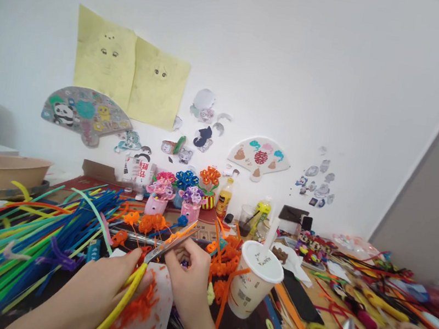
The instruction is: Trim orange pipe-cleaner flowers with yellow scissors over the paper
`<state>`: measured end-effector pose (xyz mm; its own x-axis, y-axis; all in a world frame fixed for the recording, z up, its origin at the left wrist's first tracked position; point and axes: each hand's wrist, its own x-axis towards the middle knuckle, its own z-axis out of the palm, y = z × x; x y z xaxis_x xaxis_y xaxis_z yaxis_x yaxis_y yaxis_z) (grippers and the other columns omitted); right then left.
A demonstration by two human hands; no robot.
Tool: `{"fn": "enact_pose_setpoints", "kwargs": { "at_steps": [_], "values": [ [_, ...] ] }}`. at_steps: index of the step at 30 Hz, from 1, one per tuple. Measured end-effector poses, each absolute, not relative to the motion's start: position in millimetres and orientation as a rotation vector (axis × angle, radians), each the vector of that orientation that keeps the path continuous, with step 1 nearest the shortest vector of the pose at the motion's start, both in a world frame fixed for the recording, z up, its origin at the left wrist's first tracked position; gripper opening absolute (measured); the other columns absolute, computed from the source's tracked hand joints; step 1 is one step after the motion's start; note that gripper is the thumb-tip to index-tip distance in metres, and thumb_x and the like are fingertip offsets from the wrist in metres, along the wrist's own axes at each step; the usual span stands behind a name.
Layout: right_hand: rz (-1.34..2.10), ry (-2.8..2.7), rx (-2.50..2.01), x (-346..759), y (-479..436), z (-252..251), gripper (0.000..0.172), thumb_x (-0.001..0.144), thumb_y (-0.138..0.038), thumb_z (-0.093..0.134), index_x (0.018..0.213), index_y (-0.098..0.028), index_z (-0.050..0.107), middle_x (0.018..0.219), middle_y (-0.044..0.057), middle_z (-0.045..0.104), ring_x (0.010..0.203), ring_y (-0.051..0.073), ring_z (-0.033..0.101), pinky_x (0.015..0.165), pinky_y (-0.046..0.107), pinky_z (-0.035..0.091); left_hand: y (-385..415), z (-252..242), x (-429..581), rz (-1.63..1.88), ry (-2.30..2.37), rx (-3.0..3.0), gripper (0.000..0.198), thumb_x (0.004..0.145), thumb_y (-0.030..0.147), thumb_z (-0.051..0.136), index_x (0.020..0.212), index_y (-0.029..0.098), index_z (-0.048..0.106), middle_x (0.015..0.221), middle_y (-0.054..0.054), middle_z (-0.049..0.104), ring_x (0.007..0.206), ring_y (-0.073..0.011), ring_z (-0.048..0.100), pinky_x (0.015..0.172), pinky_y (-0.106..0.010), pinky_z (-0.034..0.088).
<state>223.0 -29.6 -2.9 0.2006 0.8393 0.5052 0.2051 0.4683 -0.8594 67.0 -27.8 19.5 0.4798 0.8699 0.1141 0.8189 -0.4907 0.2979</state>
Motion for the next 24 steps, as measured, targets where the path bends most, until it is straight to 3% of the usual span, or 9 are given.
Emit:
{"fn": "enact_pose_setpoints", "kwargs": {
  "at_steps": [12,24],
  "values": [
    [0.525,-1.335,-1.017,229,-26,-5,0.015,0.077,-0.026,0.059,0.065,-0.017,0.059,0.057,-0.001,0.056,0.057,0.014,0.053,0.054,0.023,0.042,-27,26,68,0.270,1.542,2.518,0.047,0.090,0.048,0.022,0.098,0.015,0.055,0.087,-0.014,0.070,0.082,-0.0311,0.067,0.069,-0.040,0.048],
    [0.449,-1.253,-1.055,237,-23,-4,0.020,0.078,-0.033,0.060,0.066,-0.016,0.058,0.056,-0.001,0.054,0.050,0.012,0.046,0.047,0.022,0.036,-23,28,69,0.373,1.584,2.457,0.043,0.088,0.049,0.027,0.097,0.017,0.054,0.089,-0.013,0.070,0.083,-0.0310,0.066,0.070,-0.039,0.047]
  ]
}}
